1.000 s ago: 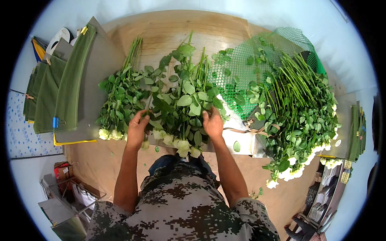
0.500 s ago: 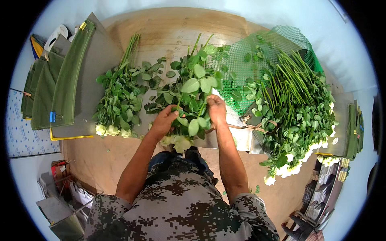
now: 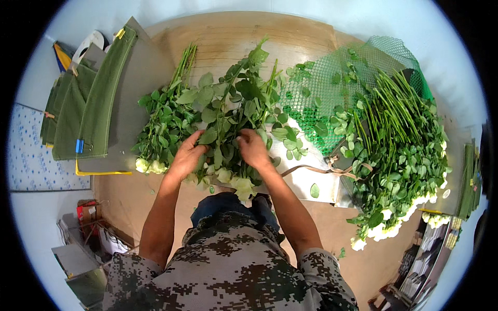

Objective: The person sorts white roses on a table, picking up bunches, removing leaves, and arranging them into smaller groups. The person repeatedly handles the roses, separating them and placing them back on the table.

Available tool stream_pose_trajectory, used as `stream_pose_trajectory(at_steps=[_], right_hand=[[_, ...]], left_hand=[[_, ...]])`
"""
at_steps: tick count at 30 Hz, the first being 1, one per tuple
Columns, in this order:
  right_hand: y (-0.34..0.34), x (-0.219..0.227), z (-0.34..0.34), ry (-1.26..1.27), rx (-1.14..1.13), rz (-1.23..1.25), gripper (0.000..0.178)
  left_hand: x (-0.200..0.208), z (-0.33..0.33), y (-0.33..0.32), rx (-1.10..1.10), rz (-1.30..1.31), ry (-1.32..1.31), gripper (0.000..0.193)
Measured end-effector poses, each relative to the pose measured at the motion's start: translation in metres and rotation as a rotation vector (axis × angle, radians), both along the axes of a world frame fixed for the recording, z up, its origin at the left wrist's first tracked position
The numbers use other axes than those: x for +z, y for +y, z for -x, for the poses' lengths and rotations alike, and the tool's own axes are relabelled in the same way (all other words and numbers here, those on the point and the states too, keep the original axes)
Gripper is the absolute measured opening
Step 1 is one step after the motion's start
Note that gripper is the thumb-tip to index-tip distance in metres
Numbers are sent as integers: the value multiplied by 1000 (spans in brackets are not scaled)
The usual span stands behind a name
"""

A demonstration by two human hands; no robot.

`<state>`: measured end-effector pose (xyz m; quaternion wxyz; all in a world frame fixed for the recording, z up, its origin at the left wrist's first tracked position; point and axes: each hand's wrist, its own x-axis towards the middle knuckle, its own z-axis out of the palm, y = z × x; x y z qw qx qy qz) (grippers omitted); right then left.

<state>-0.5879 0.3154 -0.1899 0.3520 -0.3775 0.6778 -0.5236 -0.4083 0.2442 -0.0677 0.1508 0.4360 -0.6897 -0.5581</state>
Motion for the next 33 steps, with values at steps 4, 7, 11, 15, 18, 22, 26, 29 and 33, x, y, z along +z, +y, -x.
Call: stream_pose_trajectory(at_steps=[4, 7, 11, 15, 18, 22, 26, 29, 33], right_hand=[[-20, -4, -21, 198, -51, -279, 41], [-35, 2, -12, 372, -28, -532, 41], [-34, 1, -16, 149, -155, -317, 35], [-22, 32, -14, -345, -246, 74, 22], [-22, 41, -13, -541, -275, 63, 25], [-18, 36, -11, -613, -404, 1, 27], [-21, 28, -16, -477, -232, -121, 26], [-27, 37, -36, -443, -182, -203, 27], [-35, 33, -54, -32, -160, -258, 34]], left_hand=[[12, 1, -9, -29, -197, 147, 45], [14, -1, -16, -87, -210, 177, 45], [12, -28, -28, -20, -213, 224, 41], [-19, -59, -45, 208, -335, 377, 34], [-45, -59, -48, 302, -530, 353, 32], [-63, -38, -37, 224, -519, 362, 33], [-77, -10, -21, 74, -561, 317, 34], [-83, -4, -17, 1, -537, 336, 32], [-101, -6, -14, 24, -384, 234, 39]])
